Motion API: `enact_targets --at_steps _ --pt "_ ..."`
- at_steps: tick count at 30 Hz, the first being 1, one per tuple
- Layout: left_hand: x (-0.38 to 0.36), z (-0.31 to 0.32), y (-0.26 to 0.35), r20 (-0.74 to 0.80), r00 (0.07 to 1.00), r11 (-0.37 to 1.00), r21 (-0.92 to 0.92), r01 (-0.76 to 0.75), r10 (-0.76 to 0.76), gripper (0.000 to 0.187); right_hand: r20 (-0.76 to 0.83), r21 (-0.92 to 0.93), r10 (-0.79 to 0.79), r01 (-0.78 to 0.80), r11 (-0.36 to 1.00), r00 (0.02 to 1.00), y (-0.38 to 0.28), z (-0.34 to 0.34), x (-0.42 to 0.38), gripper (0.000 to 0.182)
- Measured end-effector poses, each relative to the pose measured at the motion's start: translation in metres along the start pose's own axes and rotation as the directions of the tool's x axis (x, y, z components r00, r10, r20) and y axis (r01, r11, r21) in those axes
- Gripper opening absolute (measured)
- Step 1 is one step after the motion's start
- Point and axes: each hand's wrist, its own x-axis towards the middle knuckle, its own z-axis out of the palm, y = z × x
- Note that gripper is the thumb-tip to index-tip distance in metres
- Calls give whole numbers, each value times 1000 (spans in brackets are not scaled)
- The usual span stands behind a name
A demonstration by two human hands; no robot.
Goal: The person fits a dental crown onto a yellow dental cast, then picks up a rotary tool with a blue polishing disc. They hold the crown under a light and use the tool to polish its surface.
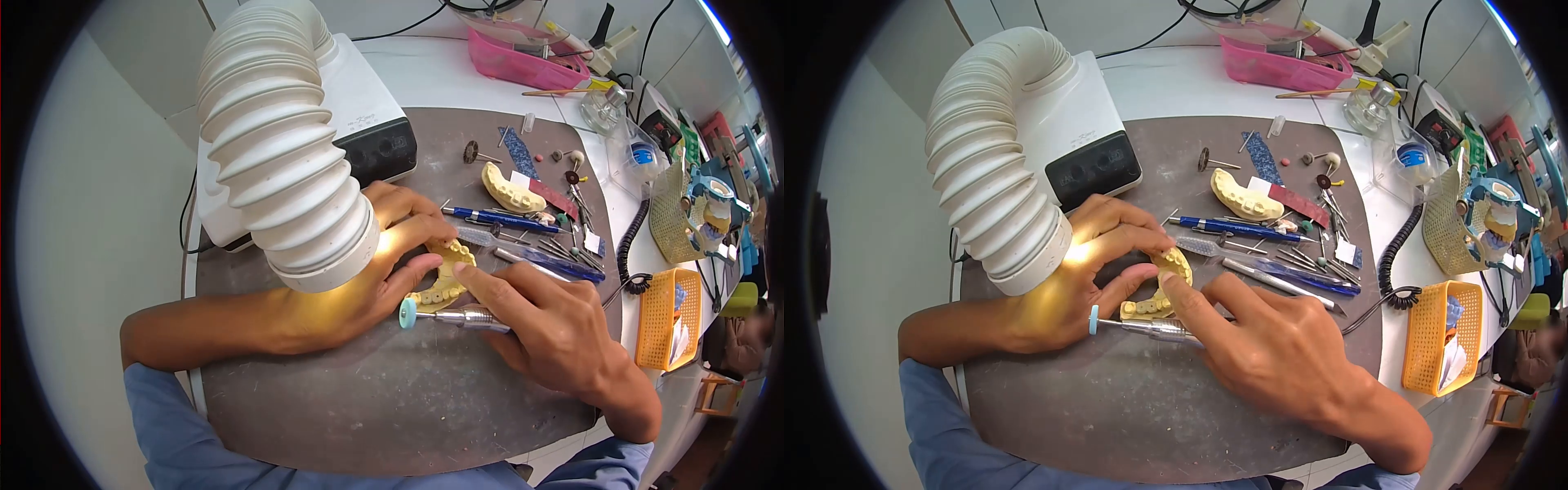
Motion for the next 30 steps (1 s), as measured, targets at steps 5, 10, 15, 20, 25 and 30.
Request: enact_targets --at_steps 5,10,15,20,25,30 --pt "3 -7 2 117 990 996 -14 85 -83 26 -41 37 -51 52 998 998 7 16 3 30" --pt "0 -6 5 77 996 998 -10 55 -54 24 -22 25 -84 84 996 996 6 15 -1 22" --pt "-1 -8 8 86 995 998 -38 45 -42 25 -71 -34 -136 134 990 988 3 19 -8 24" --pt "-9 -12 6 38 997 998 -19 -67 67 28 -84 -28 -59 57 998 995 -6 16 -10 28" --pt "-34 -15 8 39 977 917 339 -211 210 32 -126 -38 -42 38 999 991 -3 19 -15 32" --pt "-36 -16 7 88 981 931 310 -190 171 31 -75 -42 -17 14 999 997 -5 8 -19 48"
